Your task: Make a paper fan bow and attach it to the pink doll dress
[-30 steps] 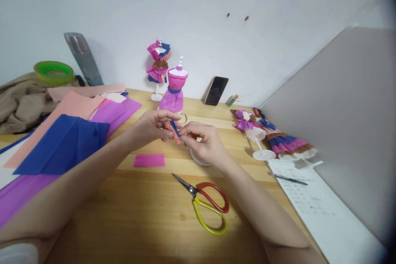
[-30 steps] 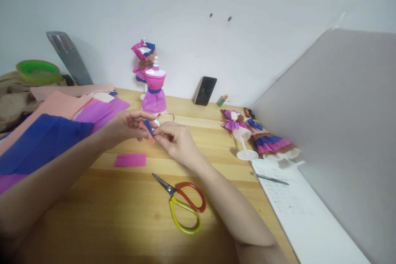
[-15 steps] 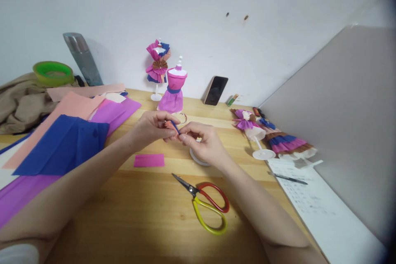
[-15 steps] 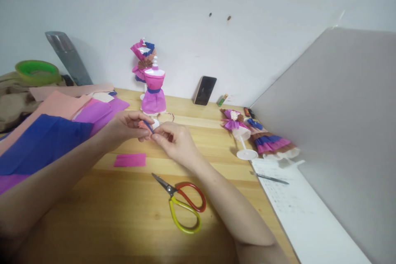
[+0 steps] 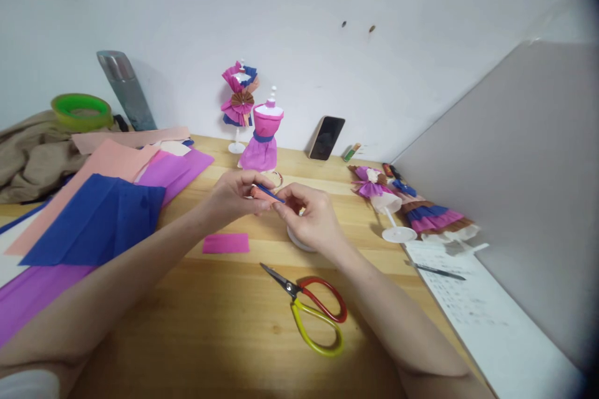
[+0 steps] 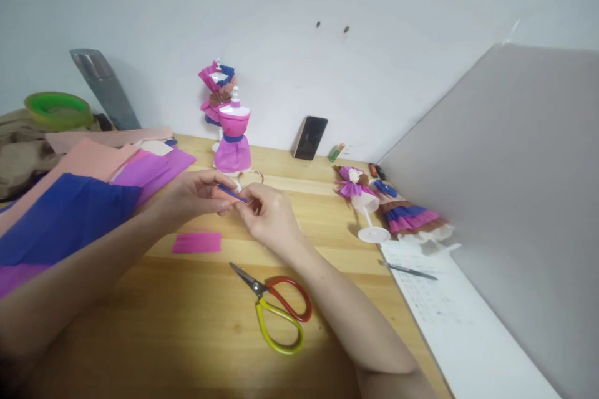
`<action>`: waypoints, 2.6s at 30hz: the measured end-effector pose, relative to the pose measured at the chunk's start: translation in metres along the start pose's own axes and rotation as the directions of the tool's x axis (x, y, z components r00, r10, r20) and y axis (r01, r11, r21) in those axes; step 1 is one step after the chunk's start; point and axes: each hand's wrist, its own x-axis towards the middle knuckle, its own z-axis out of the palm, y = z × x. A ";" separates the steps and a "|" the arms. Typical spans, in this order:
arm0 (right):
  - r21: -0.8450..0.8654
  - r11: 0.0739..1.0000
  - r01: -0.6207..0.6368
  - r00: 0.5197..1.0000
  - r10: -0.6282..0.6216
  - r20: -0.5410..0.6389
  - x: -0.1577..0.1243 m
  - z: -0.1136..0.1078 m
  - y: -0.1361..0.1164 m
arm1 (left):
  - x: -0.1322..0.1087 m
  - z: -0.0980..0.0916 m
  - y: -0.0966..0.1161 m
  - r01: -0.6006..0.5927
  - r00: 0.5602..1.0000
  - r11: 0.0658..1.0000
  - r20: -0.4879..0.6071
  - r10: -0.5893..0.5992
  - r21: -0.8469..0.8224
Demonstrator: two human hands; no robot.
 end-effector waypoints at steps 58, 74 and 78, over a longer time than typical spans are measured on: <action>-0.108 0.983 0.148 0.988 -0.141 0.068 0.003 -0.010 -0.001 | -0.011 -0.003 0.015 -0.282 0.943 0.476 0.148 0.299 0.833; -0.075 0.980 0.187 0.978 -0.178 0.109 0.002 -0.008 -0.004 | -0.010 -0.001 0.015 -0.247 0.960 0.596 0.107 0.260 0.764; -0.106 0.975 0.196 0.978 -0.187 0.089 0.001 -0.006 -0.002 | -0.010 -0.001 0.016 -0.235 0.968 0.591 0.129 0.216 0.772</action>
